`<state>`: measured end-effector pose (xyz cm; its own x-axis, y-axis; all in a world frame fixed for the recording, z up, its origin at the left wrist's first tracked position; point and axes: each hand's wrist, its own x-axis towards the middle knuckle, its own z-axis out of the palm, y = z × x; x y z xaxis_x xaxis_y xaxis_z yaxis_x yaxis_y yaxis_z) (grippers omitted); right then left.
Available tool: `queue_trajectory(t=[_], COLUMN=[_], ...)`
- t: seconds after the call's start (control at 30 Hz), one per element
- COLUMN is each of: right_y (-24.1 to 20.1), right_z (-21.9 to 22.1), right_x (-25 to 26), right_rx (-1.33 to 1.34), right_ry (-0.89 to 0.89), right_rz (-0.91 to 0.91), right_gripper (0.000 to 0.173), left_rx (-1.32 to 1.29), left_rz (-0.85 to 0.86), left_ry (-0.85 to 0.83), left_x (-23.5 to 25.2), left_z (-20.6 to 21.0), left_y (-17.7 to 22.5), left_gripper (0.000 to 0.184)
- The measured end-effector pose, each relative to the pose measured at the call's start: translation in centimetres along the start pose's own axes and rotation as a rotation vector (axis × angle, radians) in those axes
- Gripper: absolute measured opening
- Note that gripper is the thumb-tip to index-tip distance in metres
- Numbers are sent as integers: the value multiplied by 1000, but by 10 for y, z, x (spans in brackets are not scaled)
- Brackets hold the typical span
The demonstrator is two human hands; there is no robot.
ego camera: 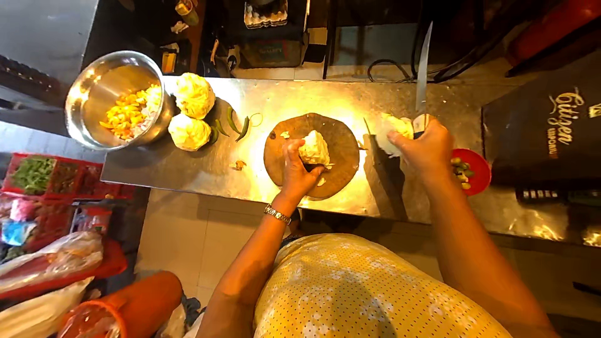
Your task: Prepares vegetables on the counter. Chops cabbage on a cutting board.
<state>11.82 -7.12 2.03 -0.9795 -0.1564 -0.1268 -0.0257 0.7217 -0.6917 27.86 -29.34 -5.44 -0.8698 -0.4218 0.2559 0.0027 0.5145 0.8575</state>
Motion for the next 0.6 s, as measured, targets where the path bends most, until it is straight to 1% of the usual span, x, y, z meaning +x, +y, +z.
queue_trajectory(t=[0.07, 0.13, 0.17, 0.27, 0.33, 0.37, 0.4, 0.5, 0.57, 0.6], right_y=[0, 4, 7, 10, 11, 13, 15, 14, 10, 10], right_z=[-5, 1, 6, 16, 17, 16, 15, 8, 6, 7], right_x=[2, 5, 6, -1, -8, -12, -16, -41, -67, -80], right_rx=[-241, -400, -439, -440, -376, -345, -310, -221, -193, -173], right_ry=[54, 32, 8, -93, -113, -99, -74, -26, -85, -156], right_rz=[-7, 32, 48, 95, 115, 98, 67, -36, -75, -102], right_gripper=[55, 57, 60, 79, 89, 89, 83, 50, 37, 34], left_rx=[-98, -146, -119, 47, 128, 149, 166, 127, 73, 58], left_rz=[-60, -122, -146, -157, -82, -35, -2, -7, -76, -118], left_ry=[-9, -48, -71, -139, -175, -193, -201, -152, -155, -170], left_x=[2, 3, 4, 12, 19, 22, 25, 26, 21, 18], left_z=[1, -6, -10, -17, -19, -19, -19, -19, -19, -17], left_y=[-5, 4, 8, 7, 7, 8, 9, 15, 25, 27], left_gripper=[97, 111, 115, 110, 100, 93, 86, 75, 77, 79])
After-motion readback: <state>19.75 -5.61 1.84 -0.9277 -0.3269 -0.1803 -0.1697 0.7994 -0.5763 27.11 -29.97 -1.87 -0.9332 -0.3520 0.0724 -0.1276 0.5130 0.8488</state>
